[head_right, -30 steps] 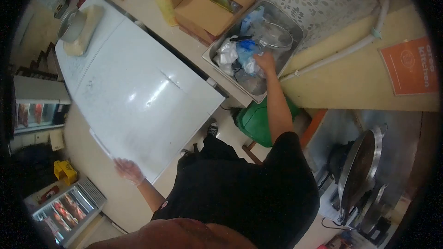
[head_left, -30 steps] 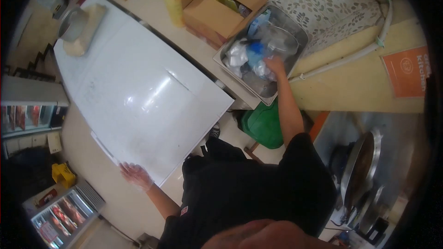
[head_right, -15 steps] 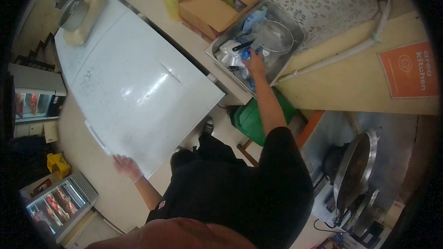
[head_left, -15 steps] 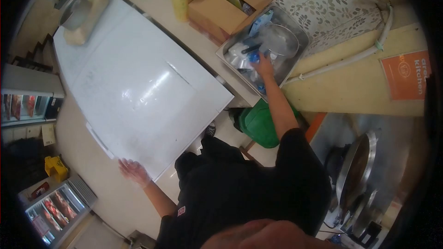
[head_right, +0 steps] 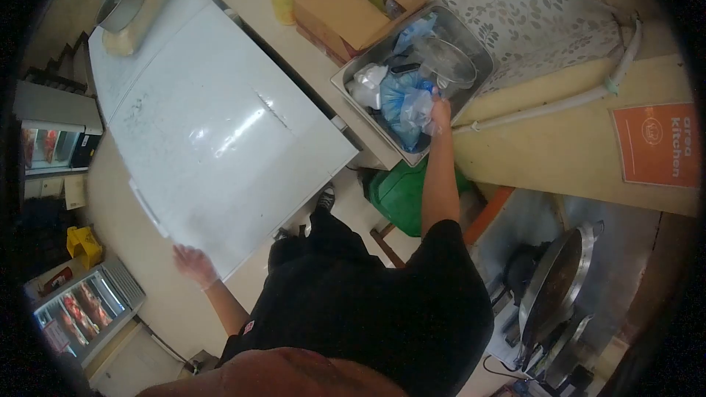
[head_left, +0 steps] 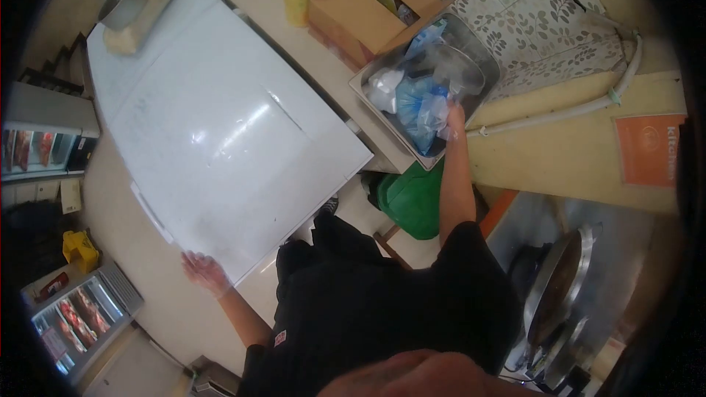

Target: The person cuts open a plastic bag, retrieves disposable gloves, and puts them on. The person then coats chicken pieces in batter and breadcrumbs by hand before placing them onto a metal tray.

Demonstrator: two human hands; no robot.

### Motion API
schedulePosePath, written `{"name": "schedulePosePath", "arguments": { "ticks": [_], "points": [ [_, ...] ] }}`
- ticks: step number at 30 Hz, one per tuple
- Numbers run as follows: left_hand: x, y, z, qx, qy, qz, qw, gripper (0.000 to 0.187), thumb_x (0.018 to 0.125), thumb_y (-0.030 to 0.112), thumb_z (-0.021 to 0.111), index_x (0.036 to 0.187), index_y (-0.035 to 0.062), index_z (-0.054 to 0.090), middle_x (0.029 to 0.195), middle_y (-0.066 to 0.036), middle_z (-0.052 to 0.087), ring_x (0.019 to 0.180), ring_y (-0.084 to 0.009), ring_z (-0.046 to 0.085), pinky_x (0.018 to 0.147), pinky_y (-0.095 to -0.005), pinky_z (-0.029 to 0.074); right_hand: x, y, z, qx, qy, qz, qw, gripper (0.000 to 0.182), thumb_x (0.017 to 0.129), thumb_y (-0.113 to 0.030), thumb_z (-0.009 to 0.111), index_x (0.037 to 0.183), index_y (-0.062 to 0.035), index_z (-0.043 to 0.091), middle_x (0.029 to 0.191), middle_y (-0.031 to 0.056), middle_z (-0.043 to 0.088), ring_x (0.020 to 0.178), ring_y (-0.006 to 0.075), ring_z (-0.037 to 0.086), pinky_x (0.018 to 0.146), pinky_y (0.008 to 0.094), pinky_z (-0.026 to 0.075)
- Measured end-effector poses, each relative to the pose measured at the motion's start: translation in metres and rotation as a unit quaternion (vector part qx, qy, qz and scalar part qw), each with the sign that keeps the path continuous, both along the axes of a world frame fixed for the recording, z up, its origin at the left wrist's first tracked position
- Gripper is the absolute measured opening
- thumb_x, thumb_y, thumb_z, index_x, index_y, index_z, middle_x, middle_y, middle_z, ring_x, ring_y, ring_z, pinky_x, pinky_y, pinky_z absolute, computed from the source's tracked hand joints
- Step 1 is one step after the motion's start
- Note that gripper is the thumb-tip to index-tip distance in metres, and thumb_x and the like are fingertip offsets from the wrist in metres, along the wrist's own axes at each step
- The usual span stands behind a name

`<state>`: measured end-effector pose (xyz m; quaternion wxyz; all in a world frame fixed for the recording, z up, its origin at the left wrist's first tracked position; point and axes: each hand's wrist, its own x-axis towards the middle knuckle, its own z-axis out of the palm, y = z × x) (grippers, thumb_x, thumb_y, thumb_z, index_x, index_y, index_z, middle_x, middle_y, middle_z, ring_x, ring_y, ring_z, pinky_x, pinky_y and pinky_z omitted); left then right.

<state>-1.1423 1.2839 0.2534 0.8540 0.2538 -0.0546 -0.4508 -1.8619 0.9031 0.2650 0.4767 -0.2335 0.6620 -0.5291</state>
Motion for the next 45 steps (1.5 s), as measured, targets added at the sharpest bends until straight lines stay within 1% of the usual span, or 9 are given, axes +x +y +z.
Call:
{"name": "schedulePosePath", "arguments": {
  "ticks": [7, 14, 19, 25, 28, 31, 35, 40, 45],
  "points": [
    [-0.027, -0.050, 0.037, 0.105, -0.050, 0.010, 0.993, 0.043, 0.105, 0.028, 0.051, 0.143, 0.0078, 0.046, 0.111, -0.007, 0.063, 0.087, -0.0168, 0.062, 0.059, -0.0262, 0.049, 0.023, 0.031, 0.038, -0.122, -0.349, 0.020, 0.929, 0.039, 0.102, -0.036, 0.057, 0.107, 0.0013, 0.063, 0.107, 0.0180, 0.071, 0.091, 0.0328, 0.069, 0.082, 0.0465, 0.057],
    [-0.033, -0.051, 0.032, 0.148, -0.067, 0.003, 0.987, 0.041, 0.105, 0.030, 0.049, 0.140, 0.0091, 0.050, 0.112, -0.004, 0.065, 0.087, -0.0145, 0.062, 0.061, -0.0256, 0.050, 0.015, 0.023, -0.007, -0.336, -0.167, 0.128, 0.918, 0.018, 0.097, -0.025, 0.053, 0.098, -0.0073, 0.057, 0.100, 0.0109, 0.056, 0.086, 0.0247, 0.056, 0.068, 0.0392, 0.050],
    [-0.032, -0.040, 0.028, 0.152, -0.089, 0.016, 0.984, 0.044, 0.104, 0.030, 0.050, 0.142, 0.0081, 0.047, 0.116, -0.005, 0.063, 0.088, -0.0138, 0.061, 0.060, -0.0245, 0.049, 0.024, 0.024, 0.004, -0.330, -0.512, 0.150, 0.779, 0.026, 0.103, -0.027, 0.043, 0.084, -0.0099, 0.050, 0.082, 0.0023, 0.049, 0.065, 0.0225, 0.048, 0.056, 0.0397, 0.043],
    [-0.055, -0.052, 0.050, 0.211, -0.058, 0.054, 0.974, 0.043, 0.104, 0.028, 0.052, 0.141, 0.0073, 0.048, 0.109, -0.003, 0.059, 0.081, -0.0129, 0.054, 0.056, -0.0222, 0.046, 0.025, 0.027, 0.026, -0.405, -0.388, 0.263, 0.785, 0.038, 0.105, -0.034, 0.036, 0.075, -0.0119, 0.047, 0.080, 0.0011, 0.048, 0.057, 0.0204, 0.045, 0.057, 0.0403, 0.047],
    [-0.053, -0.052, 0.040, 0.212, -0.069, 0.035, 0.974, 0.045, 0.104, 0.029, 0.051, 0.143, 0.0076, 0.046, 0.110, -0.003, 0.059, 0.082, -0.0123, 0.054, 0.057, -0.0211, 0.045, 0.023, 0.023, 0.052, -0.350, -0.444, 0.250, 0.786, 0.039, 0.106, -0.032, 0.038, 0.078, -0.0088, 0.053, 0.082, 0.0073, 0.052, 0.073, 0.0238, 0.057, 0.074, 0.0374, 0.050],
    [-0.051, -0.055, 0.039, 0.238, -0.087, 0.021, 0.967, 0.046, 0.103, 0.028, 0.054, 0.143, 0.0076, 0.047, 0.110, -0.002, 0.058, 0.082, -0.0115, 0.053, 0.058, -0.0187, 0.043, 0.037, 0.020, 0.095, -0.184, 0.102, 0.071, 0.975, 0.039, 0.106, -0.037, 0.042, 0.094, -0.0063, 0.063, 0.094, 0.0064, 0.060, 0.089, 0.0209, 0.060, 0.083, 0.0333, 0.049],
    [-0.089, -0.084, 0.060, 0.301, -0.327, -0.001, 0.896, 0.050, 0.101, 0.030, 0.058, 0.144, 0.0076, 0.047, 0.112, -0.001, 0.058, 0.082, -0.0096, 0.053, 0.061, -0.0163, 0.042, 0.004, 0.045, 0.106, -0.217, -0.031, -0.053, 0.974, 0.024, 0.102, -0.027, 0.056, 0.108, -0.0048, 0.063, 0.106, 0.0043, 0.061, 0.102, 0.0162, 0.058, 0.089, 0.0331, 0.048],
    [-0.138, -0.150, 0.066, 0.307, -0.225, -0.144, 0.913, 0.051, 0.097, 0.036, 0.066, 0.138, 0.0085, 0.054, 0.115, -0.001, 0.061, 0.079, -0.0065, 0.054, 0.064, -0.0156, 0.043, 0.070, 0.099, 0.145, -0.233, -0.064, -0.051, 0.969, 0.022, 0.091, -0.004, 0.067, 0.111, -0.0052, 0.060, 0.108, 0.0024, 0.059, 0.101, 0.0140, 0.057, 0.091, 0.0304, 0.047],
    [-0.230, -0.210, 0.114, 0.163, -0.279, -0.466, 0.824, 0.057, 0.098, 0.044, 0.061, 0.139, 0.0060, 0.052, 0.113, -0.005, 0.065, 0.071, -0.0077, 0.054, 0.056, -0.0182, 0.039, 0.156, 0.148, 0.148, -0.242, -0.204, 0.113, 0.942, 0.024, 0.087, 0.004, 0.063, 0.108, -0.0052, 0.058, 0.105, 0.0019, 0.058, 0.096, 0.0128, 0.058, 0.087, 0.0252, 0.047]
  ]
}}
